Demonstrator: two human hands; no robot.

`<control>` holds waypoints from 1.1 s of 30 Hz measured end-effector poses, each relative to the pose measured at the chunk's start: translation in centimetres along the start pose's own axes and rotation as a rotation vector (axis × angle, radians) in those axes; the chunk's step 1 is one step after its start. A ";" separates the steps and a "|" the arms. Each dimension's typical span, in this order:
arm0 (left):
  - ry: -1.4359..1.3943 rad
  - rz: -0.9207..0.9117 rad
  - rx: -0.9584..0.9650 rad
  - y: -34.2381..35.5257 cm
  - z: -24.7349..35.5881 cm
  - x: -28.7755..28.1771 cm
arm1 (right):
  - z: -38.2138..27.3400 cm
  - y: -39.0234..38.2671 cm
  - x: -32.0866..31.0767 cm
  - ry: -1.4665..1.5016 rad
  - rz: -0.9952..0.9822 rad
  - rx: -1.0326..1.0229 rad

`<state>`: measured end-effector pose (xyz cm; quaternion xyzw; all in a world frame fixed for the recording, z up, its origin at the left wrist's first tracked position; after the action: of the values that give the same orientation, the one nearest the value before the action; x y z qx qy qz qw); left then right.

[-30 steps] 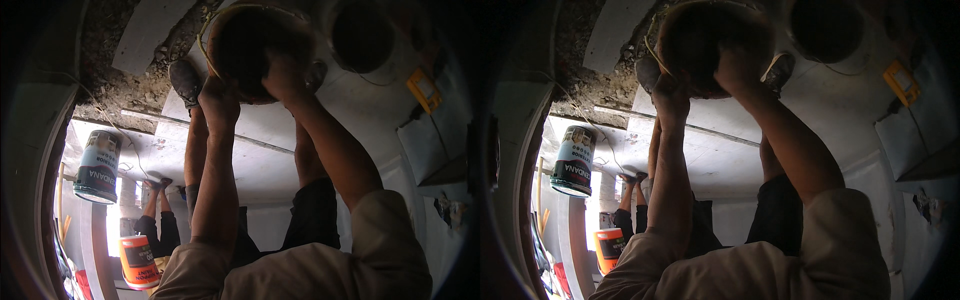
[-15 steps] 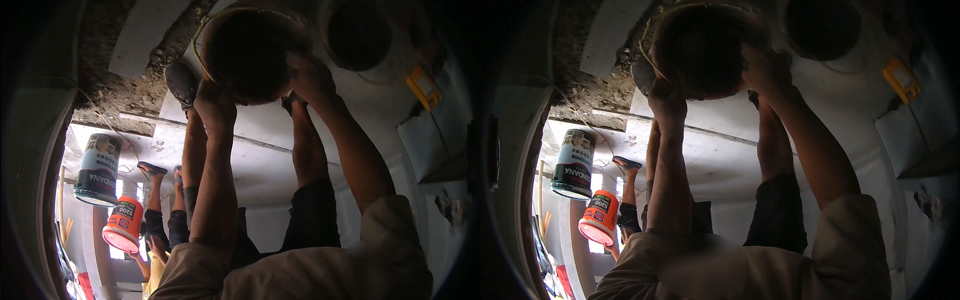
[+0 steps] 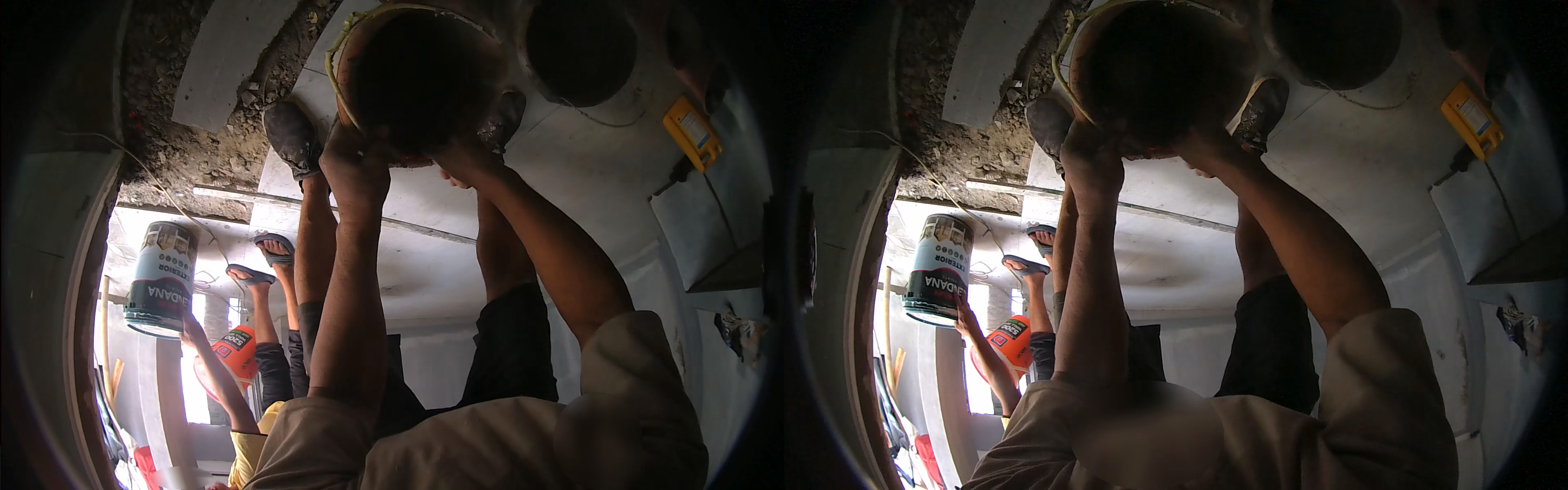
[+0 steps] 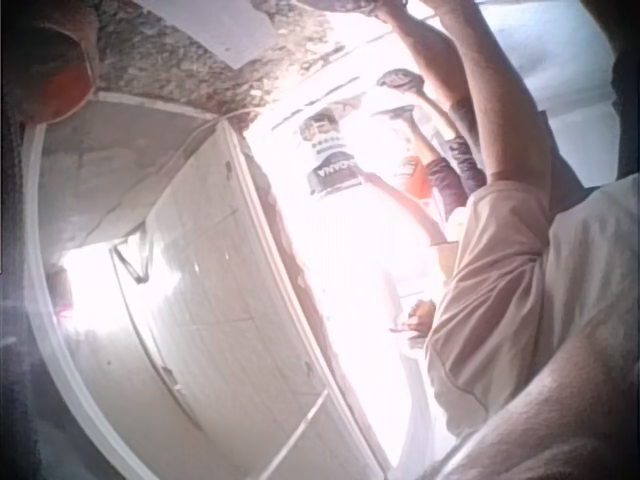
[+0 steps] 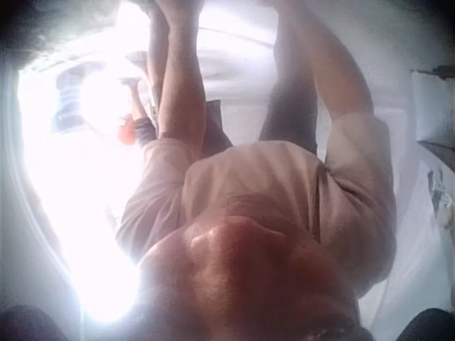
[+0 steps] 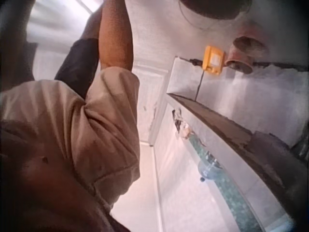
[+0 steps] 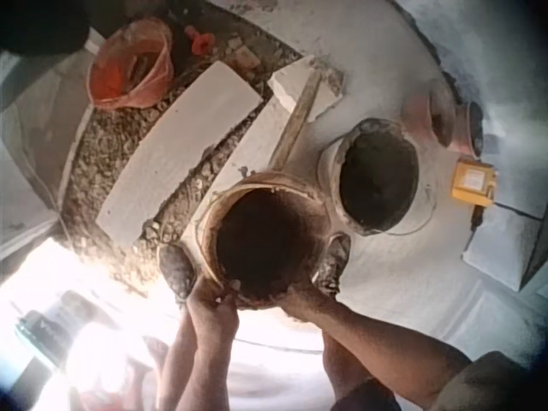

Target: The person scoops plaster from a bucket using a trowel and applies it to the wall around a door frame. The person repeatedly scoops and smooths the plaster on the wall surface.

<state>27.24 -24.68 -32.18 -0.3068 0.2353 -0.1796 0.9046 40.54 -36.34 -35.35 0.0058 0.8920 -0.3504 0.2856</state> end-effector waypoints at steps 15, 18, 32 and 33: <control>0.035 -0.128 -0.013 6.0 -3.0 -6.1 | 0.1 -5.6 -5.8 0.236 0.212 0.153; -0.019 -0.226 -0.105 9.1 -3.8 -7.7 | 1.2 -6.8 -6.0 0.083 0.144 0.084; -0.141 -0.124 -0.287 9.5 -5.4 -7.7 | 14.1 -10.9 -2.6 -0.474 0.057 -0.096; -0.137 -0.128 -0.282 9.3 -5.1 -7.7 | 14.9 -12.7 -3.1 -0.473 0.029 -0.053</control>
<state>19.85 -16.55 -39.27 -0.4567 0.1758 -0.1808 0.8531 48.00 -54.66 -34.64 -0.0711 0.8090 -0.3144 0.4916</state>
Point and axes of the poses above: each hand's wrist, its own y-axis towards the middle knuckle, its own x-axis out of the palm, z = x × y, the point moved 4 cm from there along y, towards the middle knuckle, and after that the axes turned 8 degrees about z, right-handed, at the moved point
